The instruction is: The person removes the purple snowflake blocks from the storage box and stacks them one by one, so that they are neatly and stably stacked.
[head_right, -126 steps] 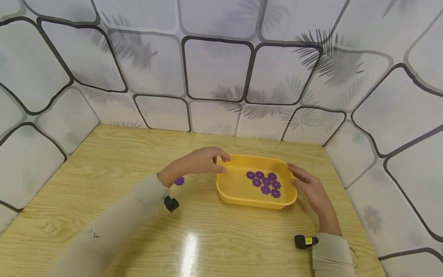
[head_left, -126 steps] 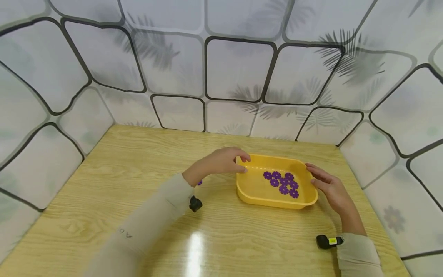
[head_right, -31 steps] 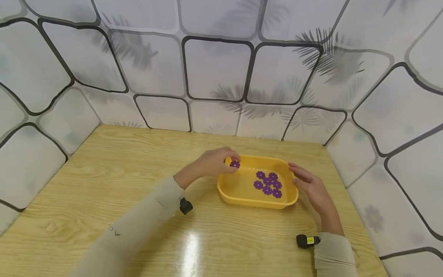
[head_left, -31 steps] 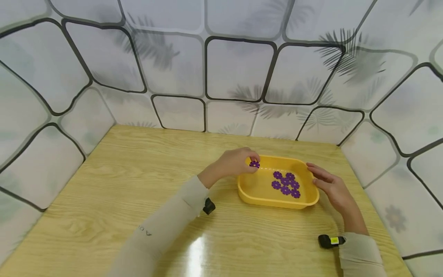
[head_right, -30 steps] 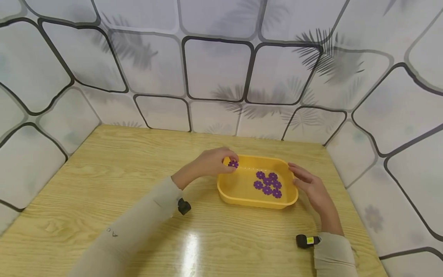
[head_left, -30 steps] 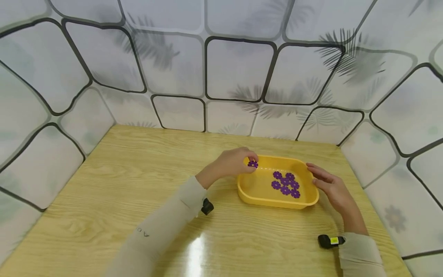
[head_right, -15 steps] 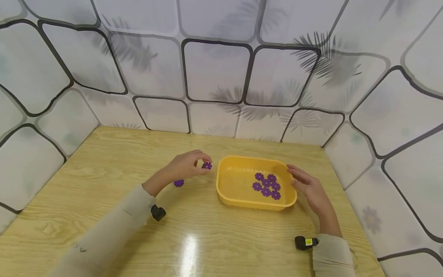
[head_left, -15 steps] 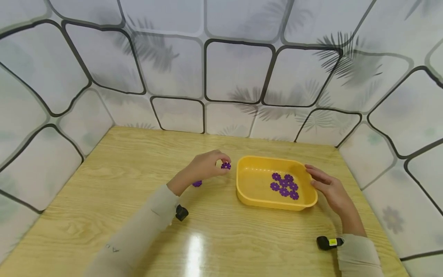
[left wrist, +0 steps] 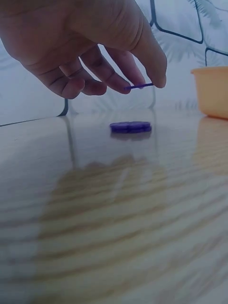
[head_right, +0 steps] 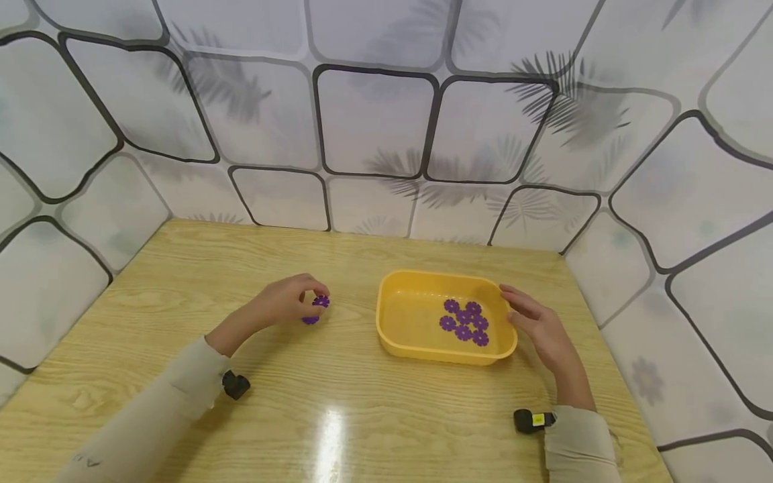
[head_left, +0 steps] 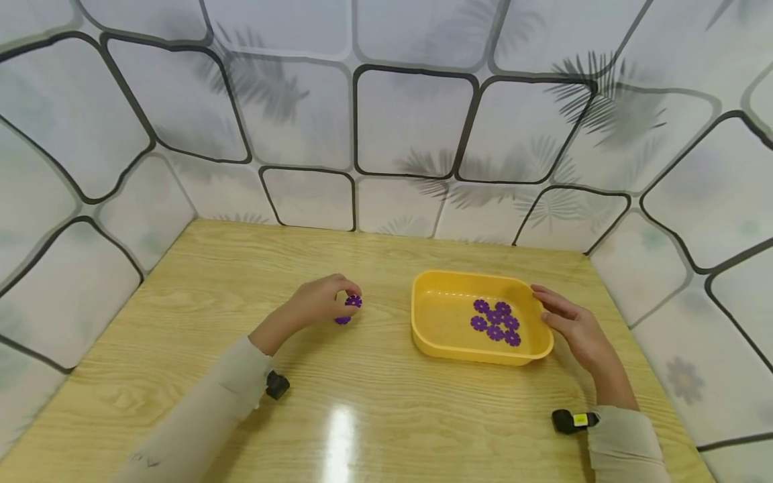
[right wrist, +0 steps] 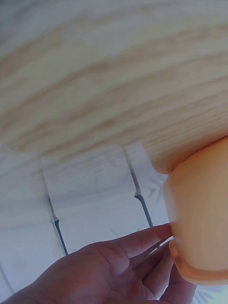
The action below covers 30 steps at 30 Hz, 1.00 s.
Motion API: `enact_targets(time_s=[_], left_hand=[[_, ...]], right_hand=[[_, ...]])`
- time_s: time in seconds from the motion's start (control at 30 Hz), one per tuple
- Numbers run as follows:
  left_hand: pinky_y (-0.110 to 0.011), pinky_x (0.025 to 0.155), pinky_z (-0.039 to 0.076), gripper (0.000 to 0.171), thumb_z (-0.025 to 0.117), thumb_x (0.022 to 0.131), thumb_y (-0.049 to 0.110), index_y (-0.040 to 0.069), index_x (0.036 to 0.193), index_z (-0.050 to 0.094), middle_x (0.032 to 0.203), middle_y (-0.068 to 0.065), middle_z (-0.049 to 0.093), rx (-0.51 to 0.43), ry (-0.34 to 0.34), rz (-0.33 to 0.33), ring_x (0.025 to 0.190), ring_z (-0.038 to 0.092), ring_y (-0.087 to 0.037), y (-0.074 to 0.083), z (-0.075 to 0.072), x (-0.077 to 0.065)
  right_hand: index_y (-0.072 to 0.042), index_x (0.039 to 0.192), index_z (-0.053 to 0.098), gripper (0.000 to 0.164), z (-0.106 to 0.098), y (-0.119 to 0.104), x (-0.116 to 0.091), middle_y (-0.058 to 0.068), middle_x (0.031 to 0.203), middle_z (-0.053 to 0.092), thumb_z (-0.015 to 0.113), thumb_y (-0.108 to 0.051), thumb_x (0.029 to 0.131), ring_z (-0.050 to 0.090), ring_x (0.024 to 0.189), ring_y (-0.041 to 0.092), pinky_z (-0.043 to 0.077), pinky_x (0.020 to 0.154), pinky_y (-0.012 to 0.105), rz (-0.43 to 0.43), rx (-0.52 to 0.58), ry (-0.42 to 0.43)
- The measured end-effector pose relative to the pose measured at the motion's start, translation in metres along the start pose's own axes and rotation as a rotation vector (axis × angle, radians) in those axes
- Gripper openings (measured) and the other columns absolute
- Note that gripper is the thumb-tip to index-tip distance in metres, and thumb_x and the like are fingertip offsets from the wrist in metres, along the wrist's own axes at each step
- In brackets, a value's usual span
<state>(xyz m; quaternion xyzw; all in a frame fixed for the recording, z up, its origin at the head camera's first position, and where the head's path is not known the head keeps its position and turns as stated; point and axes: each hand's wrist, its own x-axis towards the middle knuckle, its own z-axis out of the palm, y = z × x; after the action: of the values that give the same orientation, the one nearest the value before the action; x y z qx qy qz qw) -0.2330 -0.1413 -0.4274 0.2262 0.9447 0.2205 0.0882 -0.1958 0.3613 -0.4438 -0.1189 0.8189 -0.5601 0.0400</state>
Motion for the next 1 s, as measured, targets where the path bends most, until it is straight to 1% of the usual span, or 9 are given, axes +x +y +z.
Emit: enact_targets(time_s=[0.1, 0.17, 0.3, 0.4, 0.7, 0.83, 1.0], left_hand=[[-0.034, 0.075, 0.049, 0.031, 0.073, 0.093, 0.036, 0.02, 0.119, 0.071, 0.112, 0.003, 0.065, 0.005, -0.017, -0.008, 0.092, 0.059, -0.013, -0.009, 0.001, -0.005], [-0.036, 0.079, 0.051, 0.031, 0.073, 0.092, 0.036, 0.02, 0.119, 0.071, 0.112, 0.003, 0.065, 0.009, -0.027, -0.016, 0.095, 0.06, -0.014, -0.013, 0.003, -0.008], [-0.042, 0.088, 0.052, 0.031, 0.073, 0.093, 0.035, 0.019, 0.119, 0.071, 0.114, 0.001, 0.065, 0.017, -0.049, -0.006, 0.103, 0.063, -0.018, -0.019, 0.005, -0.011], [-0.043, 0.089, 0.053, 0.031, 0.073, 0.093, 0.036, 0.02, 0.119, 0.072, 0.115, 0.001, 0.065, 0.03, -0.057, -0.003, 0.105, 0.063, -0.019, -0.02, 0.007, -0.012], [-0.039, 0.083, 0.053, 0.027, 0.073, 0.092, 0.036, 0.023, 0.117, 0.073, 0.112, 0.002, 0.065, 0.058, -0.07, -0.006, 0.096, 0.061, -0.015, -0.02, 0.008, -0.012], [-0.039, 0.084, 0.053, 0.026, 0.073, 0.093, 0.036, 0.025, 0.116, 0.072, 0.115, 0.001, 0.065, 0.06, -0.072, -0.007, 0.098, 0.062, -0.015, -0.021, 0.009, -0.012], [-0.041, 0.086, 0.052, 0.027, 0.073, 0.093, 0.036, 0.025, 0.118, 0.072, 0.117, 0.001, 0.064, 0.055, -0.072, -0.015, 0.1, 0.062, -0.016, -0.019, 0.008, -0.013]], right_hand=[[0.006, 0.149, 0.042, 0.052, 0.0, -0.001, 0.0, -0.006, 0.159, 0.041, 0.056, -0.017, 0.104, 0.043, 0.127, -0.017, 0.042, 0.096, 0.006, -0.003, 0.005, 0.0], [0.006, 0.149, 0.042, 0.052, 0.0, -0.001, 0.0, -0.006, 0.159, 0.041, 0.056, -0.017, 0.104, 0.043, 0.127, -0.017, 0.042, 0.096, 0.006, -0.005, 0.013, 0.0], [0.007, 0.149, 0.042, 0.052, 0.0, 0.0, 0.0, -0.006, 0.159, 0.042, 0.057, -0.016, 0.104, 0.044, 0.127, -0.017, 0.042, 0.096, 0.006, -0.007, 0.029, -0.001], [0.007, 0.148, 0.043, 0.052, 0.0, 0.001, 0.001, -0.007, 0.158, 0.042, 0.057, -0.016, 0.104, 0.044, 0.127, -0.017, 0.042, 0.096, 0.006, -0.004, 0.029, 0.002], [0.006, 0.149, 0.043, 0.052, 0.001, 0.001, 0.001, -0.01, 0.157, 0.044, 0.057, -0.016, 0.104, 0.044, 0.126, -0.017, 0.043, 0.095, 0.006, 0.006, 0.032, 0.003], [0.006, 0.149, 0.042, 0.052, 0.0, 0.001, 0.0, -0.012, 0.155, 0.044, 0.057, -0.016, 0.104, 0.044, 0.126, -0.018, 0.043, 0.095, 0.006, 0.004, 0.036, 0.002], [0.007, 0.149, 0.042, 0.052, 0.0, 0.001, 0.0, -0.012, 0.155, 0.045, 0.057, -0.015, 0.104, 0.044, 0.126, -0.017, 0.043, 0.096, 0.006, -0.005, 0.043, -0.001]])
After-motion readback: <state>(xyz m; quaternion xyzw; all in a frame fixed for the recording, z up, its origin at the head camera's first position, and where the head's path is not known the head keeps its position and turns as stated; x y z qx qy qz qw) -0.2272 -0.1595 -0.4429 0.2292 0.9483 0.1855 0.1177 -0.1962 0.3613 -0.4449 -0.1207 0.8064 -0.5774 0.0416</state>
